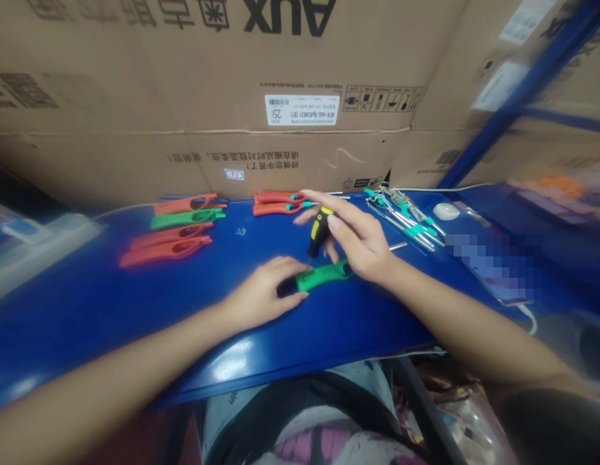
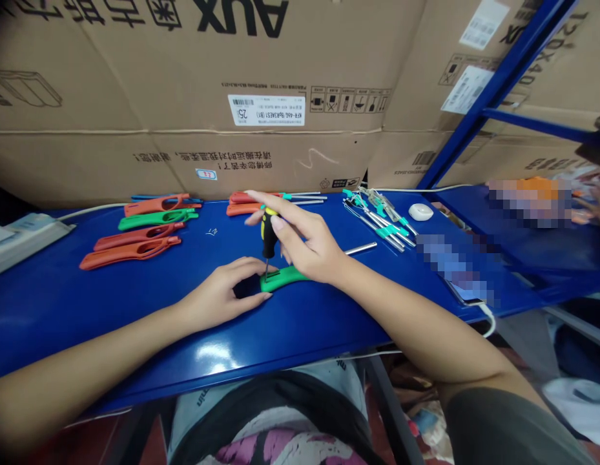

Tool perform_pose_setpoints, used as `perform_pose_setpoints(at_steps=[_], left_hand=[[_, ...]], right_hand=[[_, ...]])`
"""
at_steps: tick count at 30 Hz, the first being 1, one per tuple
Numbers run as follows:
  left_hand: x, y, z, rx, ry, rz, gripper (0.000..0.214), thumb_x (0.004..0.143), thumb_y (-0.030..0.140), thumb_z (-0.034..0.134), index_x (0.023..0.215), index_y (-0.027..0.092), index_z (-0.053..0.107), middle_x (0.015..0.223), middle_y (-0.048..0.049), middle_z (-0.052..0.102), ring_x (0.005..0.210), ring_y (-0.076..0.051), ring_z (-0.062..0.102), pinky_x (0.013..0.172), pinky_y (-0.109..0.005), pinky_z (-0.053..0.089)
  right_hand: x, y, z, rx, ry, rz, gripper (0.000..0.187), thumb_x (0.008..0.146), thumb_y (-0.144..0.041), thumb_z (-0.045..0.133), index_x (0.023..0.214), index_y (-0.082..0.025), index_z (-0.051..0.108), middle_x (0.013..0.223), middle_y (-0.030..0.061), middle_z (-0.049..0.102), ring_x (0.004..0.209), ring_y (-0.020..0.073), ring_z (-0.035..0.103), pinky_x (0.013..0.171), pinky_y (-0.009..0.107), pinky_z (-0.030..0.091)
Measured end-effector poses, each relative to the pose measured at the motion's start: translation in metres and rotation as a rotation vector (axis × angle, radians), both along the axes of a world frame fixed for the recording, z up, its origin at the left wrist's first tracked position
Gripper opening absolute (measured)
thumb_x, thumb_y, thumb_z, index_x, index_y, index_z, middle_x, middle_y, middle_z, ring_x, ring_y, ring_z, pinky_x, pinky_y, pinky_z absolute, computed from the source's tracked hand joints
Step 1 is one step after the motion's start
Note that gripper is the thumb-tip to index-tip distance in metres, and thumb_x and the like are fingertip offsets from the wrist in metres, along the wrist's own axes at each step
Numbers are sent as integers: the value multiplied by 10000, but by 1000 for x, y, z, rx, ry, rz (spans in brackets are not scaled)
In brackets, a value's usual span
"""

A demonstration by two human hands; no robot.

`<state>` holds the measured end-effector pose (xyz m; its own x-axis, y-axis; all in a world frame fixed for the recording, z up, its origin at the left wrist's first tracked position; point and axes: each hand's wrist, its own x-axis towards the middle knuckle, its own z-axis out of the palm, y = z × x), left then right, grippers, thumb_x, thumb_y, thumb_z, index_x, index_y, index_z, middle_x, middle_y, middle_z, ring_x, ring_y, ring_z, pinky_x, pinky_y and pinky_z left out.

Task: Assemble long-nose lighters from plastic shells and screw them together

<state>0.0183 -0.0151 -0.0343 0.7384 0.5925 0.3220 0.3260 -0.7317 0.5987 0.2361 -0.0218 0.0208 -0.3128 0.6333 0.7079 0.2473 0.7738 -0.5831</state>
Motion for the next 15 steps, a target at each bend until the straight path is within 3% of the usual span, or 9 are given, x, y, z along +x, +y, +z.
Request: perform_pose_setpoints(at_steps=[3, 7, 10, 13, 15], left_hand=[[0, -1, 0, -2, -5, 4, 309, 891, 258, 687, 1192, 192, 661, 1189, -94, 701, 1137, -243, 644, 1025, -424, 514], [-1, -1, -1, -6, -2, 12, 322, 888, 254, 691, 1202, 199, 652, 1210, -92, 694, 1151, -243, 639, 1033, -431, 514], [0, -1, -1, -3, -14, 9, 328, 887, 256, 692, 1206, 191, 652, 1201, -95, 694, 1144, -240, 641, 1033, -424, 516], [0, -1, -1, 0, -5, 9, 331, 885, 256, 695, 1205, 181, 658, 1182, -96, 696, 1132, -237, 642, 1025, -413, 519], [0, -1, -2, 3, 0, 16, 333, 882, 260, 698, 1205, 187, 660, 1179, -92, 699, 1128, -238, 644, 1023, -415, 521]], right_hand=[[-2, 2, 0, -113, 58, 92, 341, 1000, -403, 555, 1273, -215, 632, 1026, 47, 720, 583, 81, 615, 515, 207, 524], [-4, 0, 0, 61, 77, -142, 267, 844, -395, 770, 1020, -200, 723, 945, 43, 719, 668, 126, 637, 600, 254, 552], [-5, -3, 1, 149, 25, -162, 267, 957, -356, 631, 1169, -209, 701, 992, 60, 725, 652, 121, 623, 633, 275, 557], [-6, -4, 0, -31, -24, 15, 384, 1058, -344, 417, 1398, -233, 558, 1107, 76, 722, 597, 93, 620, 552, 242, 542], [-6, -3, -2, -58, -19, 33, 424, 1034, -384, 480, 1428, -235, 523, 1152, 87, 716, 617, 102, 637, 505, 230, 527]])
